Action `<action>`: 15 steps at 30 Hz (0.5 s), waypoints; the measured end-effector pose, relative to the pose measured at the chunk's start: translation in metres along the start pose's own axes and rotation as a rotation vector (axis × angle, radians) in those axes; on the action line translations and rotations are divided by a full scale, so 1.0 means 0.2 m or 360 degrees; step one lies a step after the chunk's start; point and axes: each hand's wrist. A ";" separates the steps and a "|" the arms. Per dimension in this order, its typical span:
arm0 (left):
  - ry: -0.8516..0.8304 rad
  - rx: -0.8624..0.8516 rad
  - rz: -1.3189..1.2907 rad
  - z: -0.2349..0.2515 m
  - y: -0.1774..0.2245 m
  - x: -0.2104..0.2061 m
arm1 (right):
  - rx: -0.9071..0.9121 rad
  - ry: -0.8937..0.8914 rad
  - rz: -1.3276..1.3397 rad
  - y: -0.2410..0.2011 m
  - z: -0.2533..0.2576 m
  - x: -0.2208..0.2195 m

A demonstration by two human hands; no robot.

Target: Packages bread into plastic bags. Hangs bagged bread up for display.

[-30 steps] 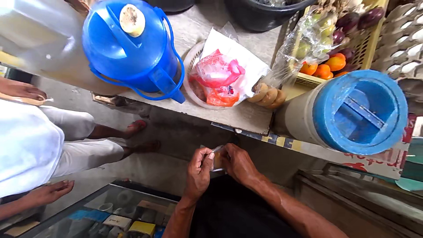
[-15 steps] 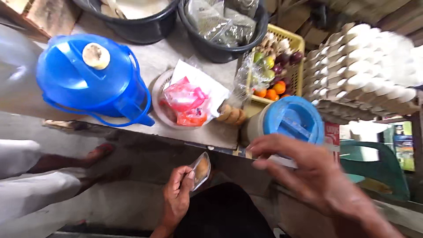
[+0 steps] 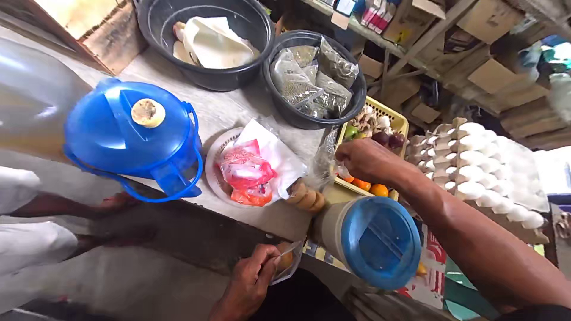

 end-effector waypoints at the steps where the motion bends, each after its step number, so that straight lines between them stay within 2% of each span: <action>1: -0.0002 0.0008 0.0016 0.02 0.00 -0.02 | 0.0078 -0.0008 0.0023 0.01 0.01 0.00; 5: -0.0061 0.0106 0.0054 0.09 0.00 -0.06 | 0.0602 0.0211 0.0137 0.09 0.10 -0.13; 10: -0.0089 0.0120 0.0056 0.17 -0.01 -0.09 | 0.0975 0.0035 0.0075 0.18 0.24 -0.23; 15: -0.0127 0.0199 0.0023 0.24 -0.01 -0.11 | 0.0714 -0.0421 -0.0033 0.18 0.25 -0.23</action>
Point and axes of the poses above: each hand's wrist, its own z-axis towards the middle knuckle, its own x-axis out of the back of the hand, y = z × x, and after that the axes turned 12 degrees about -y, right-handed
